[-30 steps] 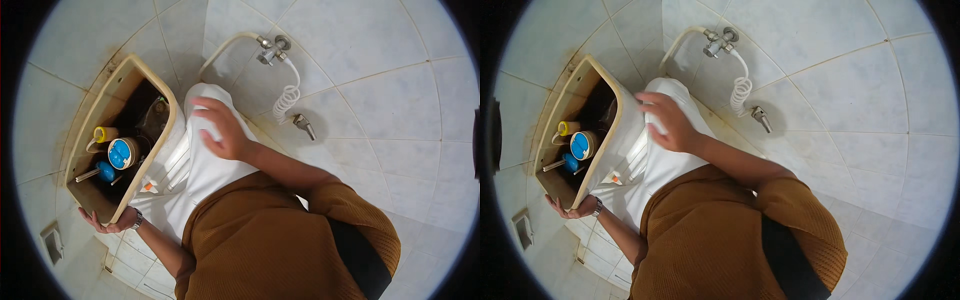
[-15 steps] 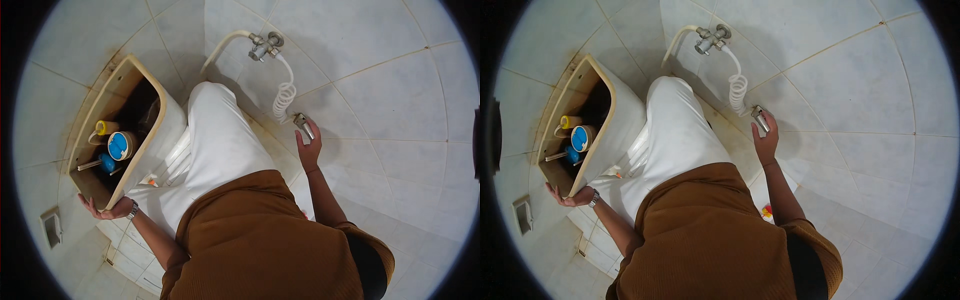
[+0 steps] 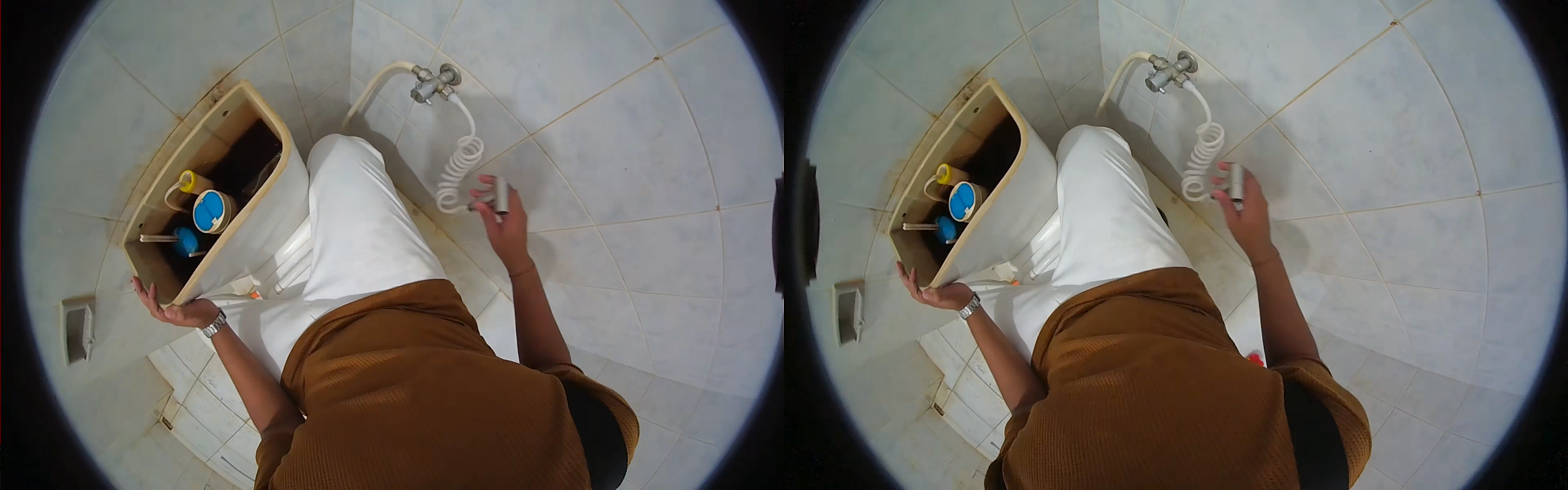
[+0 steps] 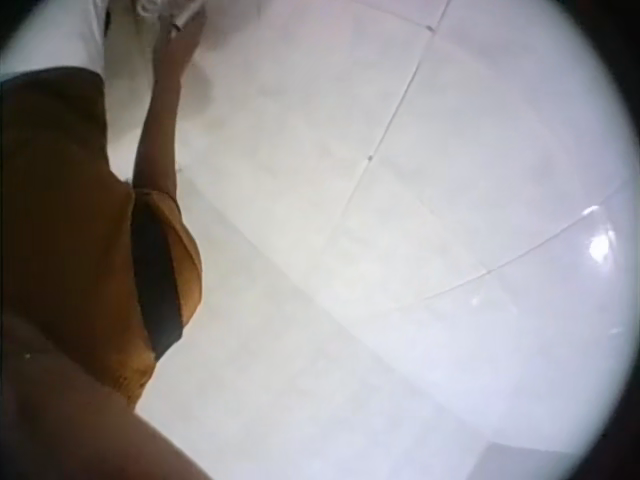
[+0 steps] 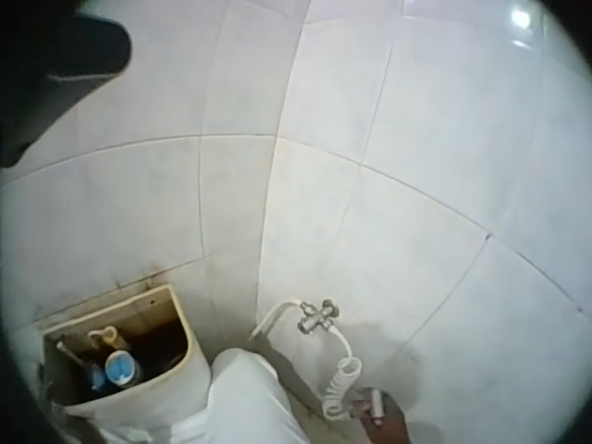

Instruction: Inspecting and repairing the internal valves and components of a toilet water tank.

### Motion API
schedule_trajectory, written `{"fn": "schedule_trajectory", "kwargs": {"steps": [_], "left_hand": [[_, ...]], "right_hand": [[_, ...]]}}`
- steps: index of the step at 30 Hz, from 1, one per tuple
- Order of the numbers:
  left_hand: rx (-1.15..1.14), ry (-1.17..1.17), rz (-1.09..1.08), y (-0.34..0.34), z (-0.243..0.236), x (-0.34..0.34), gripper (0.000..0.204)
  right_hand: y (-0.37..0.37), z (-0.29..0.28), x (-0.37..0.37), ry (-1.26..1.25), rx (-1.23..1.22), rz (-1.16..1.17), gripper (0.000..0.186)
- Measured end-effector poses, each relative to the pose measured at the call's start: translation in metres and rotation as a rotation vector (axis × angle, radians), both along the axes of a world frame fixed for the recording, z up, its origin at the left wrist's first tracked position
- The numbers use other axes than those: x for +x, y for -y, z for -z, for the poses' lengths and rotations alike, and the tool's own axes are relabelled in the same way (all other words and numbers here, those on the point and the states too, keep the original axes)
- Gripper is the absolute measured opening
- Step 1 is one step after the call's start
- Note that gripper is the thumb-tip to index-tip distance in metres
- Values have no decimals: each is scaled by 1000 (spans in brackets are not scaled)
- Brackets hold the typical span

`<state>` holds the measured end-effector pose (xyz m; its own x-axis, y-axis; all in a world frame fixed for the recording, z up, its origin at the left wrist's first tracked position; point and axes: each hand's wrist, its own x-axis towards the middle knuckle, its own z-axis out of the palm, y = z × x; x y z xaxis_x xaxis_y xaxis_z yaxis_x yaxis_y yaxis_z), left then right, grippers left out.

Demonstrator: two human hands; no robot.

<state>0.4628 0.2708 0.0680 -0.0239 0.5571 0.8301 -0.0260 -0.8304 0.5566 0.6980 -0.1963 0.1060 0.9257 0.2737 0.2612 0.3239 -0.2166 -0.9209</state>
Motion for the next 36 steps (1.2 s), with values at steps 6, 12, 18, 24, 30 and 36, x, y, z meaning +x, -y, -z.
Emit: {"fn": "schedule_trajectory", "kwargs": {"steps": [6,12,18,24,30,36], "left_hand": [[47,-68,-23,4,-5,-1,46],[35,-61,-45,3,-4,-8,45],[11,-184,20,3,-13,-22,27],[-15,-218,-24,11,-19,-27,26],[8,-350,-36,6,-23,-35,25],[31,-519,-95,5,-34,-52,22]], "right_hand": [[-56,70,61,448,-217,85,36],[-182,77,109,539,-79,45,36],[-254,23,148,551,98,-50,43],[-275,-63,153,899,-14,-107,44],[-261,-100,135,889,-122,-130,41],[-269,-100,80,796,-166,-301,46]]}}
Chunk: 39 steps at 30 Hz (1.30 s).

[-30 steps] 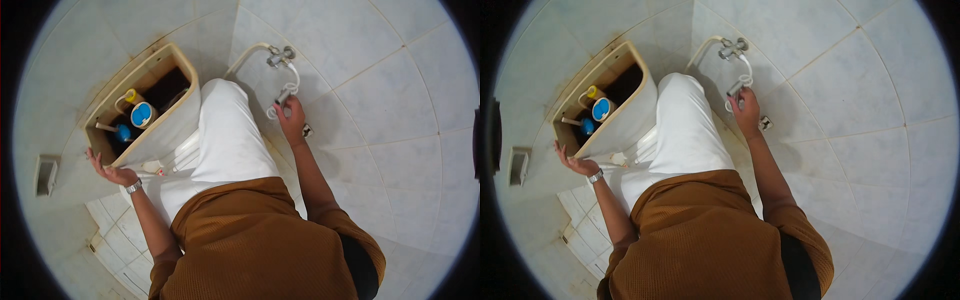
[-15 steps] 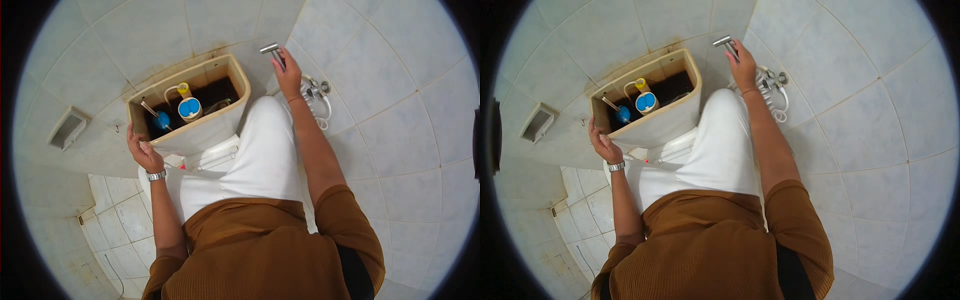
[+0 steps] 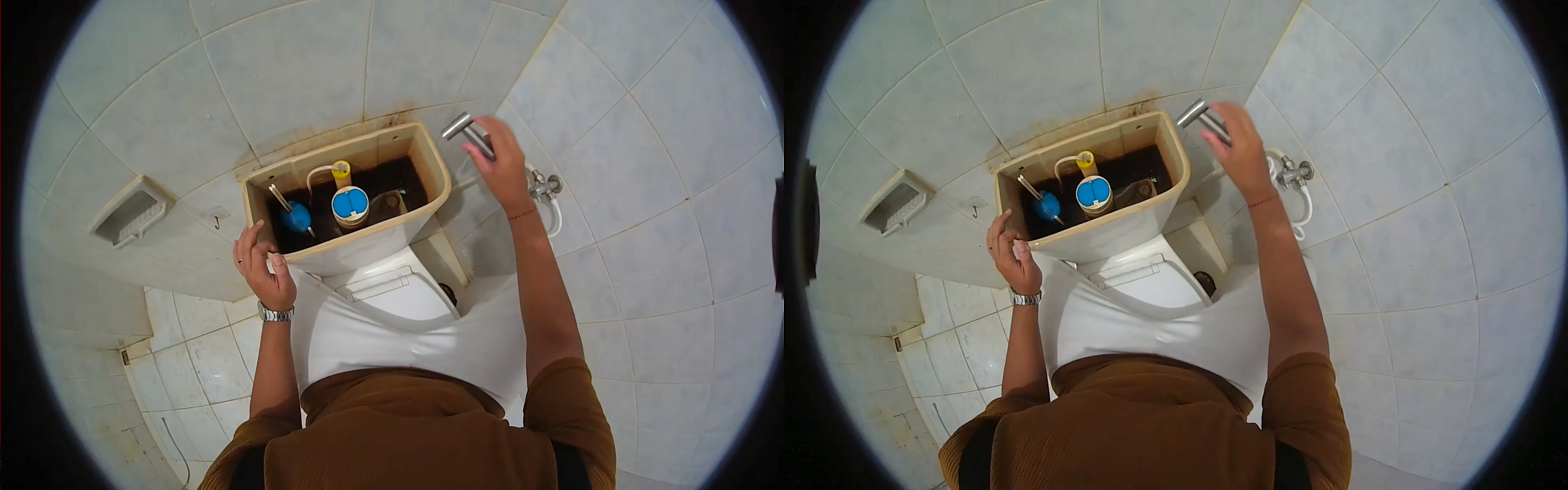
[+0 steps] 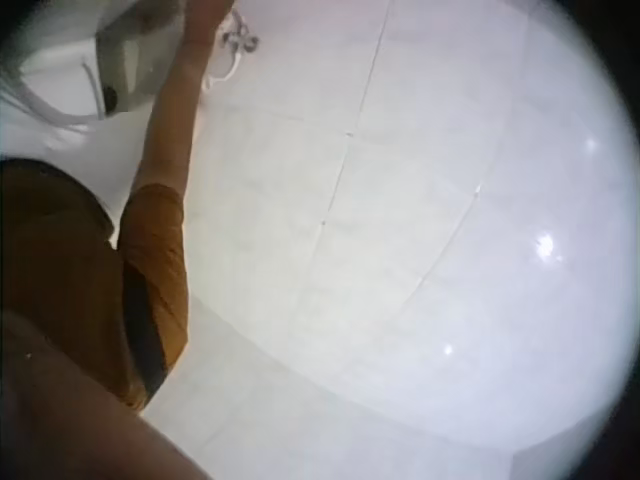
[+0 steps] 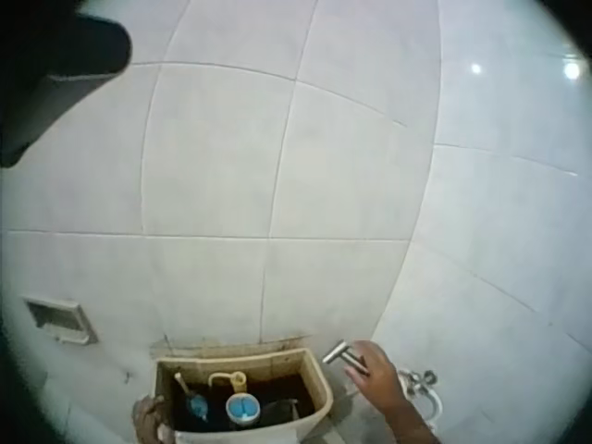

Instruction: Inspecting and repairing the internal valves and components of a toilet water tank.

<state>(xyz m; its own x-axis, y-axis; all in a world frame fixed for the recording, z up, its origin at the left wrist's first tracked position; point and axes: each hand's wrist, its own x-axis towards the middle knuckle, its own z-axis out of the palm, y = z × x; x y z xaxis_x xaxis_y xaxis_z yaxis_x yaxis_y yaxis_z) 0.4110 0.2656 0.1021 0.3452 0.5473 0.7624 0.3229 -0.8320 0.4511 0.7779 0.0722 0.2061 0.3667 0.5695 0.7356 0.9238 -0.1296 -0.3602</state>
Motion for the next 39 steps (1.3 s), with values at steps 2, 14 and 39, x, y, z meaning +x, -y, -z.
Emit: {"fn": "schedule_trajectory", "kwargs": {"steps": [2,14,39], "left_hand": [[6,26,-1,-1,2,2,22],[17,184,38,-11,19,22,38],[-280,434,13,-2,40,28,32]], "right_hand": [[-7,6,-17,-27,-37,-89,45],[-62,10,-5,253,-213,-320,38],[-81,26,13,388,-272,-417,29]]}}
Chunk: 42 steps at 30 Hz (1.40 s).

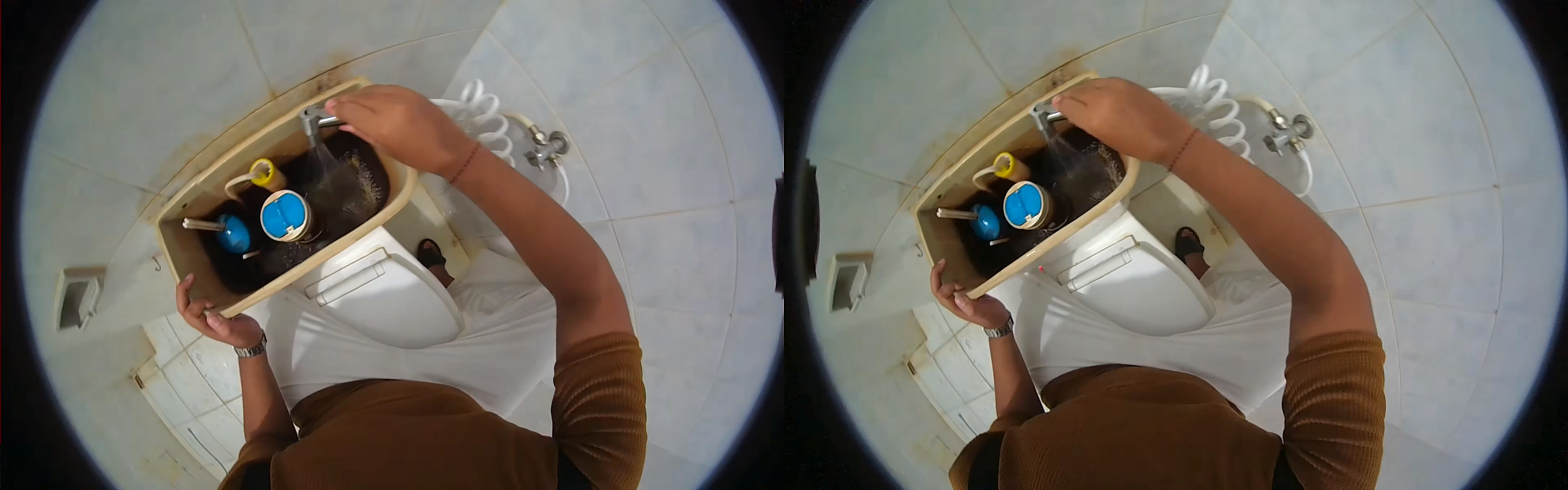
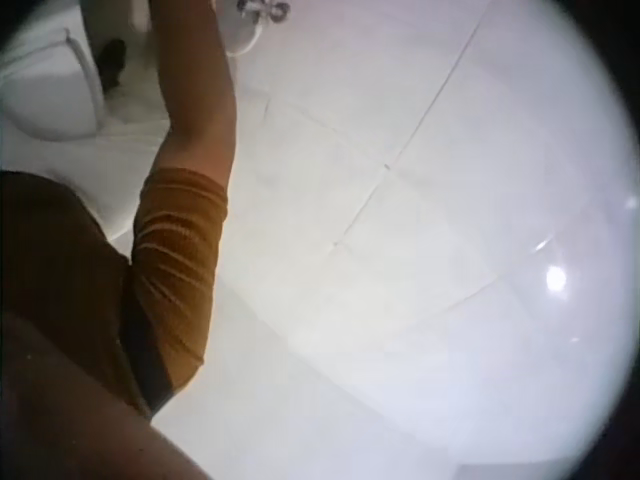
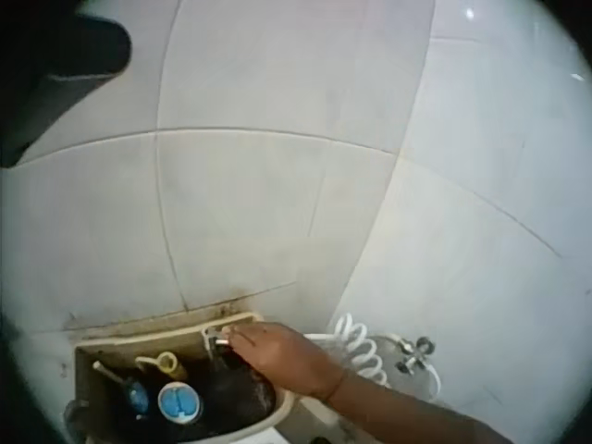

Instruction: Inspecting and repairing the internal valves and components of a toilet water tank.

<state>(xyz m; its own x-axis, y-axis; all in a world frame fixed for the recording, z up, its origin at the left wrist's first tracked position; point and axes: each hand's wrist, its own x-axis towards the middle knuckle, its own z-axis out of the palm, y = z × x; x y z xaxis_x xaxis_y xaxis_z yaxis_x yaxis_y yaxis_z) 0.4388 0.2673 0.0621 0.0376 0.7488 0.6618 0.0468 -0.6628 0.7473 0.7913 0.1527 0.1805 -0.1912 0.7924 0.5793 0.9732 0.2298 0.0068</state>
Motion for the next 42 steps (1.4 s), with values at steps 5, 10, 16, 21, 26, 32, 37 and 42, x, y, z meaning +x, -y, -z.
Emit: {"fn": "schedule_trajectory", "kwargs": {"steps": [5,10,16,21,26,32,37,42], "left_hand": [[13,34,32,-1,1,4,32],[49,82,20,1,-4,9,31],[12,-61,1,-3,-1,-4,27],[41,-1,2,7,-21,19,26],[155,127,77,-3,-16,22,36],[126,178,63,-3,-16,22,39],[139,152,62,0,-18,26,40],[162,63,81,3,-19,23,41]], "right_hand": [[5,0,-2,-8,-35,46,26],[8,-5,-9,-128,-40,81,26],[8,-8,-10,-145,-71,85,25],[9,-6,-10,-190,-36,63,22],[9,-11,-17,-193,-101,112,24],[6,-9,-16,-217,-30,55,25],[17,-9,-19,-426,102,160,42],[51,17,-26,-737,527,453,51]]}}
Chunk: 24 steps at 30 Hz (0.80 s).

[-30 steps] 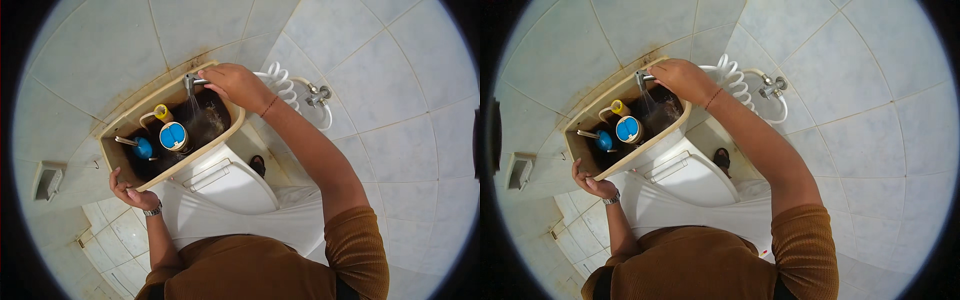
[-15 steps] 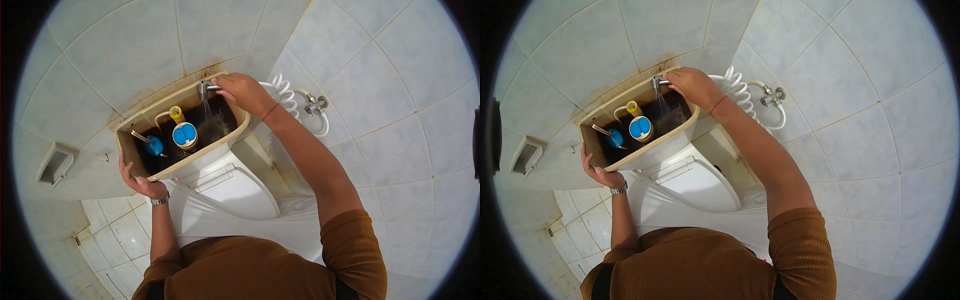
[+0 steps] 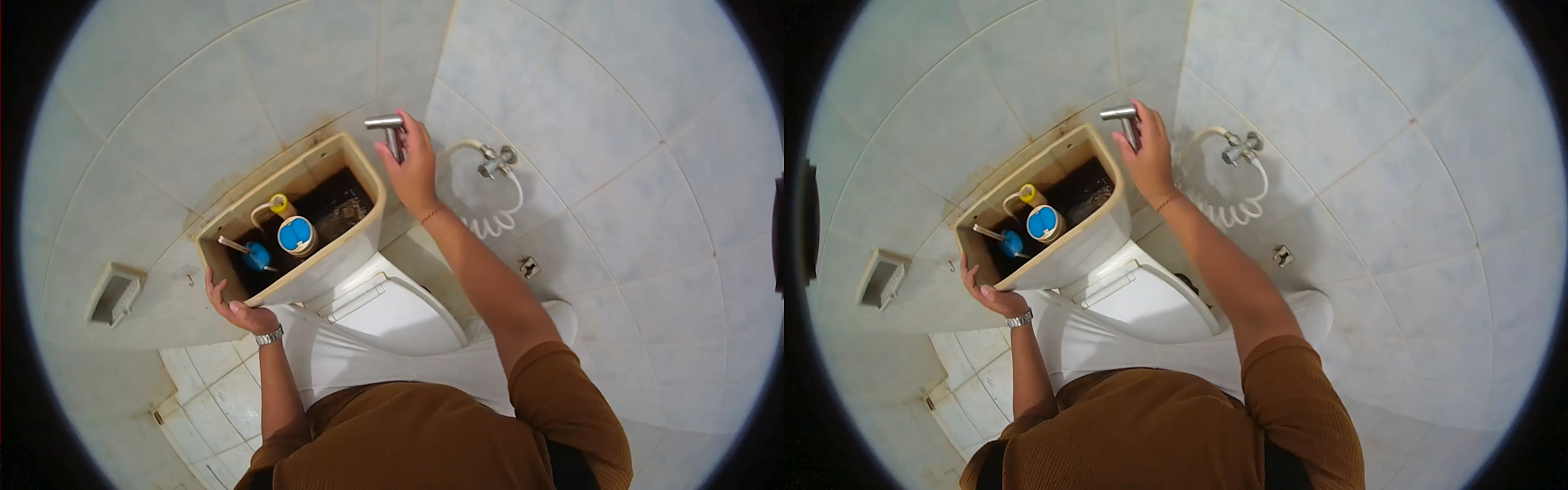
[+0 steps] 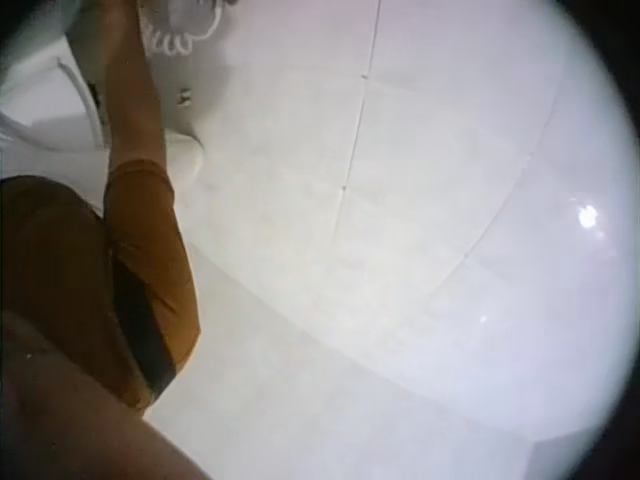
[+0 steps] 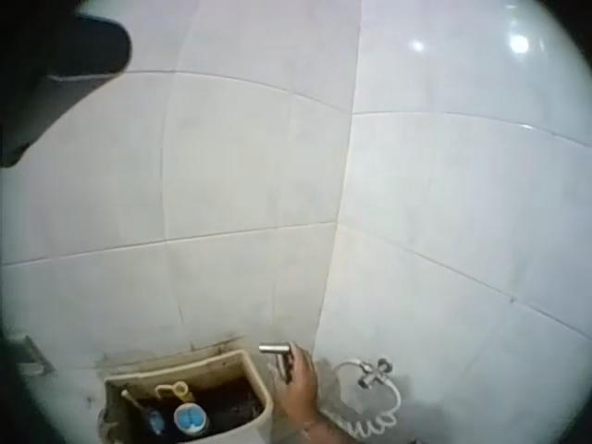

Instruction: Inspecting and repairing the internal valves and components of a toilet water tank.

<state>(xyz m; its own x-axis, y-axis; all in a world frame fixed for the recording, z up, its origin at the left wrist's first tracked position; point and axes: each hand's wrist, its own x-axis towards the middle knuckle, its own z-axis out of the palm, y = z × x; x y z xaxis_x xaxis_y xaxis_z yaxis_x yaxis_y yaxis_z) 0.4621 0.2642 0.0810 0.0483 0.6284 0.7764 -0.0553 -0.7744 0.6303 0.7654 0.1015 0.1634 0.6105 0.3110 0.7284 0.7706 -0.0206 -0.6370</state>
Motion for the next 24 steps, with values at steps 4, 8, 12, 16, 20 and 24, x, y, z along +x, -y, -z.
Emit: {"fn": "schedule_trajectory", "kwargs": {"steps": [4,8,12,16,20,24], "left_hand": [[13,-115,-59,18,-20,-11,33],[186,-236,-251,66,-56,-2,33],[113,-168,702,130,-93,46,26],[-92,-523,957,188,-118,182,44],[76,-566,880,211,-77,284,49],[271,-788,772,215,-73,313,41]], "right_hand": [[59,43,-32,-327,167,84,40],[124,91,-57,-456,143,12,30],[145,113,-62,-595,-85,-27,31],[148,119,-51,-444,-388,-25,35],[151,110,-50,-406,-546,13,32],[162,95,-48,-479,-492,6,31]]}}
